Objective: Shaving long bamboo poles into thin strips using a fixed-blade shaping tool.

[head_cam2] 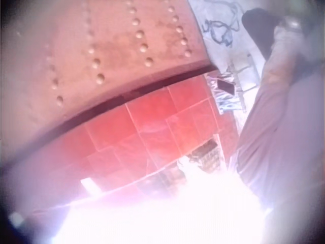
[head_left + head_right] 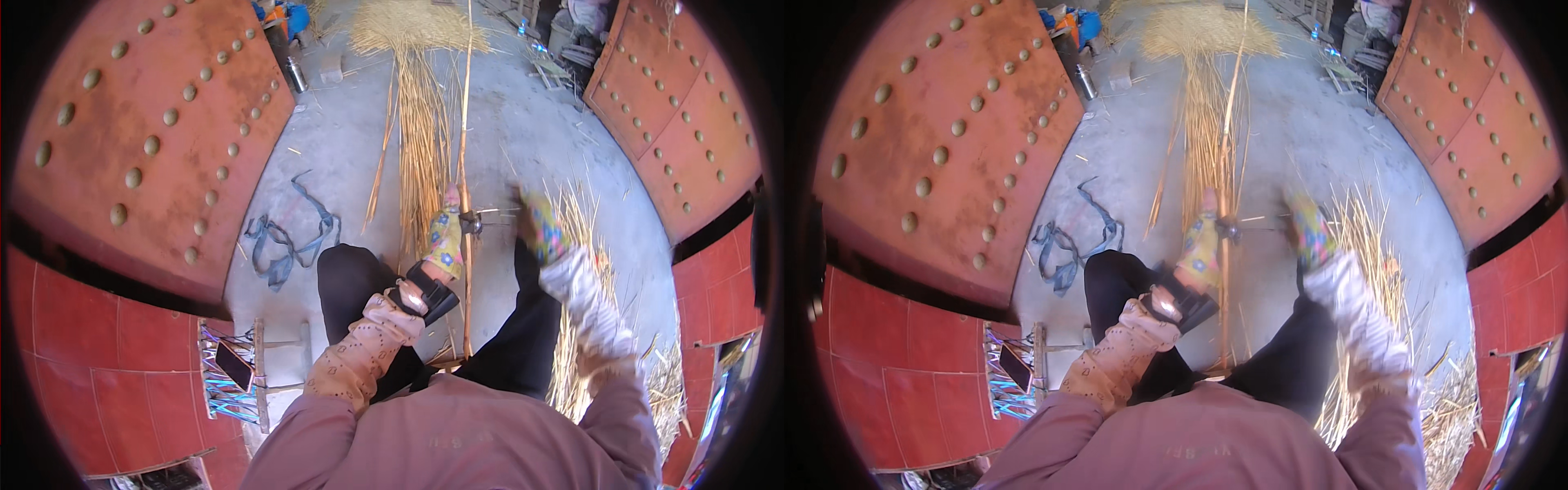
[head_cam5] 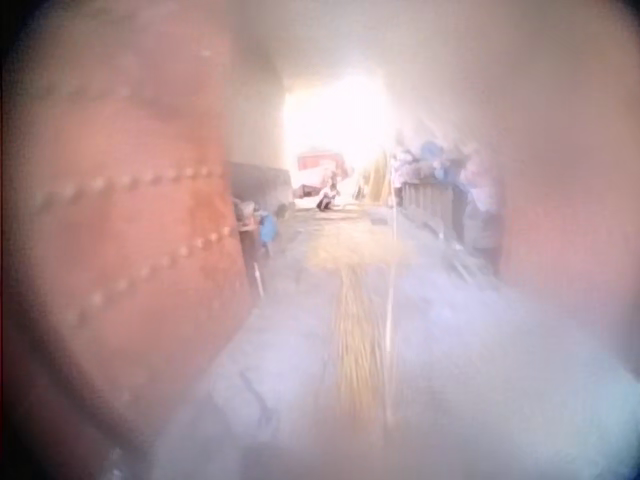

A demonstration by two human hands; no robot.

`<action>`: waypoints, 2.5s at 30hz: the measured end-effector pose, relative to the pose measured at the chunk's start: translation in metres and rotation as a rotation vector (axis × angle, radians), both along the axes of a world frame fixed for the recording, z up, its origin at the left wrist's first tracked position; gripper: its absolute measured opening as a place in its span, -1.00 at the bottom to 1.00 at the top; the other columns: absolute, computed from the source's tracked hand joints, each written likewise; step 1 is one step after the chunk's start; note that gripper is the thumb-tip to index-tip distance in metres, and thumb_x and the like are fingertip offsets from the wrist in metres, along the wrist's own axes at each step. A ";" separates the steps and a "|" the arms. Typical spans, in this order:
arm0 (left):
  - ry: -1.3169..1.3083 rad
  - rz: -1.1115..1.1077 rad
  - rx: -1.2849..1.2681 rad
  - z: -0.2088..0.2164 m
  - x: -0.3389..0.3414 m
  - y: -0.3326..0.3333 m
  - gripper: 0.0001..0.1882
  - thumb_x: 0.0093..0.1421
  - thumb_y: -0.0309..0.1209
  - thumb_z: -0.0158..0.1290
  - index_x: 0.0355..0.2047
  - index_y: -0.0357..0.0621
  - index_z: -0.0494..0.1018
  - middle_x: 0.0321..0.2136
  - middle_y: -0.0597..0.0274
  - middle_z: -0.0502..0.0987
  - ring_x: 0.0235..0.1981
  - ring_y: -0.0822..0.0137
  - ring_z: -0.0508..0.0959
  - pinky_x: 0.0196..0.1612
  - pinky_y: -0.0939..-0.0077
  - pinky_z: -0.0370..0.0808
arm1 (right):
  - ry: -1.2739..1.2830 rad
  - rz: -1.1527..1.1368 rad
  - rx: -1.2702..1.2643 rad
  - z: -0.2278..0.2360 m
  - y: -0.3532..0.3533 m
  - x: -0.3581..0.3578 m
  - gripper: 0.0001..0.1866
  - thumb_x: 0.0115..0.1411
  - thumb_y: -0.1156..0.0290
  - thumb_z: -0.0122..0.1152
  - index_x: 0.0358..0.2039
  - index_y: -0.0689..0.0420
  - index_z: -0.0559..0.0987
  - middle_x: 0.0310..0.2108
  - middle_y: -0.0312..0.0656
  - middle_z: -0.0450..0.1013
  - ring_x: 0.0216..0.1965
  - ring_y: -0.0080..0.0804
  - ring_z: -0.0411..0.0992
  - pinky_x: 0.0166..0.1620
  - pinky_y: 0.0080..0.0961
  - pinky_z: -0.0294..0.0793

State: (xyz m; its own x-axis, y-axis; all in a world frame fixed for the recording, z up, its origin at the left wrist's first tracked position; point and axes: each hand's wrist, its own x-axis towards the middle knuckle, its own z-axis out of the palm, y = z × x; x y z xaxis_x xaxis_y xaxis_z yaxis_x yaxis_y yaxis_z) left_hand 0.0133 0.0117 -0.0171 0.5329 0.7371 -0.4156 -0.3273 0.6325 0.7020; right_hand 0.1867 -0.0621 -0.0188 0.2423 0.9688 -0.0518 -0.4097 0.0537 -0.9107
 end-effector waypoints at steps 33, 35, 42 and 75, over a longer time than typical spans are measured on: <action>-0.251 0.326 -0.213 -0.110 0.065 0.074 -0.57 0.11 0.16 -0.06 -0.53 0.10 0.30 -0.70 0.40 0.30 -0.75 0.47 0.32 -0.74 0.62 0.23 | 0.308 0.206 -0.269 -0.065 -0.253 -0.057 -0.69 0.17 0.23 0.10 -0.30 0.27 0.44 -0.63 -0.33 0.29 -0.76 -0.70 0.16 -0.74 -0.72 0.03; -0.269 0.422 -0.208 -0.097 0.051 0.086 -0.56 0.09 0.17 -0.05 -0.54 0.09 0.29 -0.70 0.41 0.30 -0.74 0.48 0.32 -0.73 0.63 0.22 | 0.226 0.106 -0.923 -0.042 -0.309 -0.056 -0.76 0.18 0.31 0.05 -0.43 0.26 0.49 -0.77 -0.35 0.24 -0.80 -0.67 0.13 -0.74 -0.70 -0.02; -0.205 0.266 -0.223 -0.103 0.075 -0.038 -0.52 0.07 0.20 -0.04 -0.58 0.06 0.28 -0.73 0.39 0.30 -0.80 0.44 0.31 -0.78 0.59 0.21 | 0.146 0.138 -0.615 -0.018 -0.207 -0.070 -0.69 0.24 0.19 -0.06 -0.27 0.20 0.46 -0.77 -0.40 0.20 -0.78 -0.65 0.15 -0.72 -0.72 0.10; -0.226 0.347 -0.033 -0.121 0.094 0.048 -0.51 0.09 0.23 -0.10 -0.55 0.07 0.31 -0.63 0.38 0.38 -0.63 0.45 0.35 -0.65 0.59 0.23 | 0.203 -0.127 -0.347 -0.065 -0.336 -0.088 -0.89 0.13 0.49 0.04 -0.38 0.26 0.46 -0.52 -0.11 0.40 -0.65 -0.55 0.30 -0.64 -0.71 0.23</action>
State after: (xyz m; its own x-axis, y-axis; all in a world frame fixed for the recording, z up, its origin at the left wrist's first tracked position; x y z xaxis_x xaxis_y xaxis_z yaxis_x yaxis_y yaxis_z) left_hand 0.1069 0.0594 -0.1383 0.3357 0.8772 -0.3433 -0.6689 0.4786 0.5688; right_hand 0.0989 -0.3981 -0.0839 0.3097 0.8485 -0.4291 -0.5923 -0.1809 -0.7852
